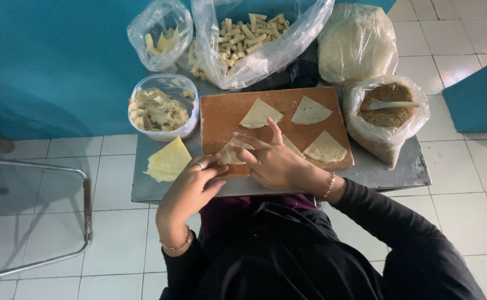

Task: The person cuts thin pastry sheets into triangular pieces on a wooden board, arranges the triangles, spoons filling from a plastic bag onto each piece, and folds them into triangular parcels by hand. At the end the person claps flour off their hands.

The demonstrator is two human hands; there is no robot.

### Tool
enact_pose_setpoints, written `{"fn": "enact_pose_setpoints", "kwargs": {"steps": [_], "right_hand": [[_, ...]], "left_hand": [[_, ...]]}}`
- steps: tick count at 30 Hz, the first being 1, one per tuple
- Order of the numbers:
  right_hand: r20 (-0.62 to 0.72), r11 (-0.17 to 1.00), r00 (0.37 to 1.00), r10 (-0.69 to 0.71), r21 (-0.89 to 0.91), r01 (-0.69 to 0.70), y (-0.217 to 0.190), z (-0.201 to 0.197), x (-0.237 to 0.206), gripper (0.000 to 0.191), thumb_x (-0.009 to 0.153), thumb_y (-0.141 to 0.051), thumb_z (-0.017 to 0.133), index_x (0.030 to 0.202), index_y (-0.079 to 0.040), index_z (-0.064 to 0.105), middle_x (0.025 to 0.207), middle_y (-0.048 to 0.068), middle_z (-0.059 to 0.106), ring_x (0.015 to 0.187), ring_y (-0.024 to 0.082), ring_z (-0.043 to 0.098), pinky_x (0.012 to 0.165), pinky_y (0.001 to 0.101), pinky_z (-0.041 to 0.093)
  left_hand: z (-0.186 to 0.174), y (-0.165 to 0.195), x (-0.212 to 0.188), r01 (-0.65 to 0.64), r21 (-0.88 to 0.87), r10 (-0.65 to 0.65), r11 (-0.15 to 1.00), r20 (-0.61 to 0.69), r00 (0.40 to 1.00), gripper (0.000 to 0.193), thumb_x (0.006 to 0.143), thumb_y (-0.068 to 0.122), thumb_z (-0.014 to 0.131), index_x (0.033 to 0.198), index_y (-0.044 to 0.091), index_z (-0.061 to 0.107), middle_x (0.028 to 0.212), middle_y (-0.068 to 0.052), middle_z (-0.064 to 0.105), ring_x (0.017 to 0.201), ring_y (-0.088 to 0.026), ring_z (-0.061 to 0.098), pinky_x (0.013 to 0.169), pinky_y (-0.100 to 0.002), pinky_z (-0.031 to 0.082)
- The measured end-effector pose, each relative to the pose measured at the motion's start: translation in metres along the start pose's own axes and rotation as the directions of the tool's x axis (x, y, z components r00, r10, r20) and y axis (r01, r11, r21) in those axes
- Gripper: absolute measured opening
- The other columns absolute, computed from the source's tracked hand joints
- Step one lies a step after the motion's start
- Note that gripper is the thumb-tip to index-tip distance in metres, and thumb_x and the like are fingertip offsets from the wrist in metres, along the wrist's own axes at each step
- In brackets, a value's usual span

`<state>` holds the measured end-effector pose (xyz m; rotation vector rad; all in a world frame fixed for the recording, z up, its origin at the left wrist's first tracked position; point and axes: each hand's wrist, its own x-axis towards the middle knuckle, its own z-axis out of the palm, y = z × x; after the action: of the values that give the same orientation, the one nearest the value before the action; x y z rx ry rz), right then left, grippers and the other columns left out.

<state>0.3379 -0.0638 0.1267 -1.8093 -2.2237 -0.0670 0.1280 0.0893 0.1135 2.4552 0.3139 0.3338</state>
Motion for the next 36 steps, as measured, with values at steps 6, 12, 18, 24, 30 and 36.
{"fn": "enact_pose_setpoints", "kwargs": {"steps": [6,12,18,24,30,36], "right_hand": [[-0.031,0.996,0.999,0.026,-0.085,-0.029,0.003,-0.006,-0.005,0.034,0.091,-0.021,0.056,0.121,-0.007,0.055,0.144,0.016,0.057,0.142,0.025,0.046,0.111,0.0803,0.009],[-0.029,0.957,0.999,-0.044,-0.288,0.034,-0.027,0.016,-0.004,0.021,0.097,-0.02,0.056,0.114,-0.008,0.058,0.125,0.014,0.067,0.139,0.02,0.055,0.115,0.0806,0.018],[-0.078,0.999,0.996,-0.045,-0.003,0.045,-0.021,-0.016,0.021,0.028,0.088,-0.023,0.062,0.112,-0.009,0.061,0.115,0.01,0.071,0.121,0.023,0.063,0.109,0.0805,0.019],[-0.262,0.991,0.958,-0.119,0.034,0.132,0.005,-0.021,0.113,0.035,0.102,-0.03,0.057,0.127,-0.007,0.053,0.117,0.009,0.07,0.125,0.03,0.059,0.104,0.0779,0.026],[-0.144,0.991,0.983,-0.116,-0.088,0.104,-0.025,0.021,0.182,0.042,0.107,-0.044,0.043,0.128,-0.008,0.044,0.108,0.013,0.073,0.141,0.031,0.045,0.107,0.0807,0.022],[-0.086,0.991,0.988,-0.13,-0.045,0.127,-0.027,0.031,0.207,0.038,0.107,-0.041,0.038,0.123,-0.007,0.041,0.096,0.01,0.074,0.148,0.031,0.04,0.108,0.0821,0.02]], "left_hand": [[-0.002,-0.003,-0.003,0.02,0.017,-0.02,1.0,-0.004,1.0,0.029,0.085,0.017,0.075,0.113,0.009,0.077,0.137,-0.011,0.066,0.132,-0.029,0.056,0.103,-0.04,0.047],[0.0,-0.005,-0.003,0.047,-0.015,-0.047,0.999,-0.013,0.999,0.029,0.086,0.015,0.074,0.113,0.007,0.076,0.135,-0.014,0.066,0.127,-0.033,0.06,0.1,-0.039,0.049],[0.006,-0.006,-0.002,0.249,-0.161,-0.248,0.955,0.024,0.968,0.035,0.091,0.021,0.071,0.124,0.011,0.068,0.125,-0.009,0.075,0.112,-0.026,0.073,0.096,-0.035,0.055],[0.003,-0.003,0.001,-0.019,-0.026,0.016,0.999,-0.106,0.994,0.021,0.089,0.018,0.072,0.105,0.004,0.078,0.131,-0.014,0.068,0.113,-0.034,0.068,0.095,-0.04,0.053],[-0.003,0.009,0.0,-0.071,-0.139,0.052,0.988,-0.134,0.99,0.017,0.091,0.013,0.07,0.102,0.001,0.074,0.115,-0.014,0.074,0.106,-0.035,0.069,0.09,-0.041,0.054],[-0.007,0.013,0.004,-0.112,-0.176,0.091,0.978,-0.124,0.988,0.018,0.09,0.01,0.068,0.105,0.001,0.072,0.111,-0.013,0.074,0.102,-0.035,0.071,0.087,-0.04,0.055]]}}
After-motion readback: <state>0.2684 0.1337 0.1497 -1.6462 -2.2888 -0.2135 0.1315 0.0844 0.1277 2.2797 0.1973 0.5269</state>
